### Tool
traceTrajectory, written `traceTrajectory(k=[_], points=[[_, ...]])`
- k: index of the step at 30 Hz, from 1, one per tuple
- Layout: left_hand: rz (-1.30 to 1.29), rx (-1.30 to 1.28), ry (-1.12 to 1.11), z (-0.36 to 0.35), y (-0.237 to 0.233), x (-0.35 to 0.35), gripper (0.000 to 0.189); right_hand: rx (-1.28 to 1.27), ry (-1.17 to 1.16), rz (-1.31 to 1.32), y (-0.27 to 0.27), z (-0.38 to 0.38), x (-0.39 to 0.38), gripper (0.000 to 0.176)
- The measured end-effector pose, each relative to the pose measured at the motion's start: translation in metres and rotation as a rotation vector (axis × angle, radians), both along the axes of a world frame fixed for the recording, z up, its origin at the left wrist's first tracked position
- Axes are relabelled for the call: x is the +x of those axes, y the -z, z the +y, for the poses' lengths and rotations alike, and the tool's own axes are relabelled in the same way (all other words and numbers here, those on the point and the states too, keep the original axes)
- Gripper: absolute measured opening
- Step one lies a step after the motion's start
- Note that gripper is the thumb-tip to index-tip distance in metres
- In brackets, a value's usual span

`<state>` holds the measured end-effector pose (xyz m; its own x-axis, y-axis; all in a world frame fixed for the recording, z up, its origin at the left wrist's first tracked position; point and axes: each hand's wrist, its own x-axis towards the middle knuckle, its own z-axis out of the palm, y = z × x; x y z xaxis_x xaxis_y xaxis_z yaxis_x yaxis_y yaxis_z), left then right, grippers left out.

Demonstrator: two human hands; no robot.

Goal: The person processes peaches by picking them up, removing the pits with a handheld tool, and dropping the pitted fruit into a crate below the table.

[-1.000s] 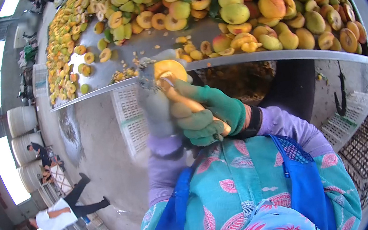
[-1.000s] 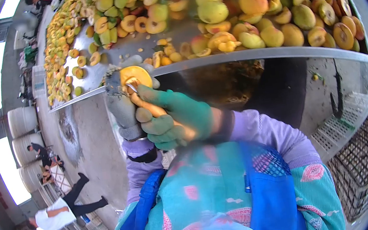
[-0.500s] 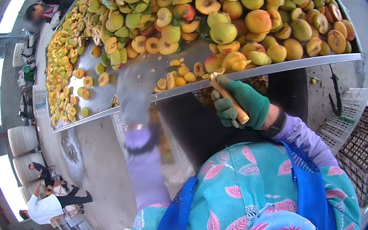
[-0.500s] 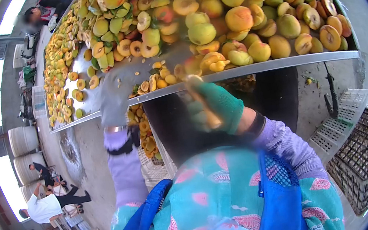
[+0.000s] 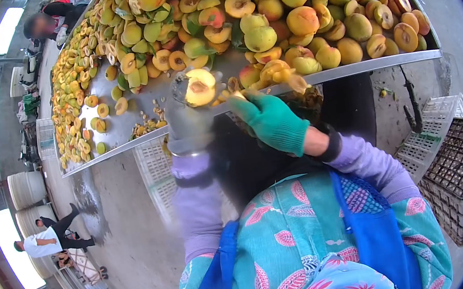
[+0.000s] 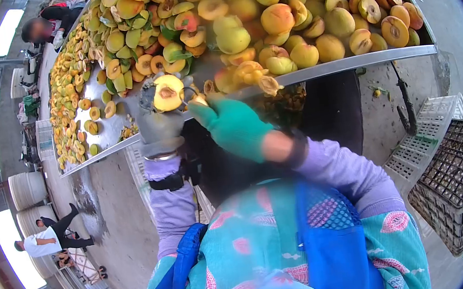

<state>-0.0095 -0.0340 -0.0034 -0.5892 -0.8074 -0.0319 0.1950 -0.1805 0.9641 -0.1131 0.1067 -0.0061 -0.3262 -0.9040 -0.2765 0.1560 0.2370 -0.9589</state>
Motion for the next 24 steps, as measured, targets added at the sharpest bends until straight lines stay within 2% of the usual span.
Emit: traceTrajectory(k=[2, 4, 9, 10, 12, 13, 15, 17, 18, 19, 20, 22, 24], points=[[0.007, -0.065, 0.0, 0.015, 0.001, -0.002, 0.03, -0.098, 0.049, 0.178, 0.013, -0.013, 0.009, 0.043], [-0.009, -0.062, -0.054, 0.031, -0.006, -0.005, 0.043, -0.118, 0.071, 0.12, 0.02, -0.018, 0.014, 0.04], [0.015, -0.032, -0.016, 0.027, 0.003, -0.006, 0.039, -0.139, 0.098, 0.009, 0.033, -0.021, 0.021, 0.037], [0.041, 0.002, -0.025, 0.028, 0.006, -0.006, 0.039, -0.123, 0.092, 0.069, 0.028, -0.02, 0.02, 0.039], [-0.05, -0.21, -0.065, 0.029, 0.008, -0.006, 0.038, -0.088, 0.079, 0.187, 0.015, -0.017, 0.02, 0.043], [-0.165, -0.457, -0.093, 0.028, 0.008, -0.007, 0.036, -0.099, 0.071, 0.215, 0.013, -0.017, 0.019, 0.042], [-0.159, -0.419, -0.139, 0.03, 0.007, -0.011, 0.033, -0.121, 0.057, 0.271, 0.012, -0.017, 0.019, 0.04], [0.082, 0.151, -0.174, 0.035, 0.003, -0.018, 0.028, -0.159, 0.103, 0.227, 0.015, -0.016, 0.027, 0.036], [-0.026, -0.061, -0.108, 0.039, 0.005, -0.019, 0.026, -0.181, 0.124, 0.204, 0.019, -0.015, 0.034, 0.035], [-0.136, -0.291, -0.053, 0.042, 0.006, -0.018, 0.025, -0.359, 0.134, 0.621, 0.036, -0.01, 0.036, 0.034], [-0.257, -0.551, -0.028, 0.038, 0.0, -0.014, 0.024, -0.444, 0.128, 0.78, 0.046, -0.009, 0.031, 0.034], [0.004, -0.179, 0.041, 0.033, -0.012, -0.007, 0.019, -0.485, 0.091, 0.762, 0.052, -0.003, 0.016, 0.035], [0.299, 0.183, 0.144, 0.032, -0.001, -0.012, 0.016, -0.496, 0.074, 0.575, 0.056, -0.004, 0.008, 0.035]])
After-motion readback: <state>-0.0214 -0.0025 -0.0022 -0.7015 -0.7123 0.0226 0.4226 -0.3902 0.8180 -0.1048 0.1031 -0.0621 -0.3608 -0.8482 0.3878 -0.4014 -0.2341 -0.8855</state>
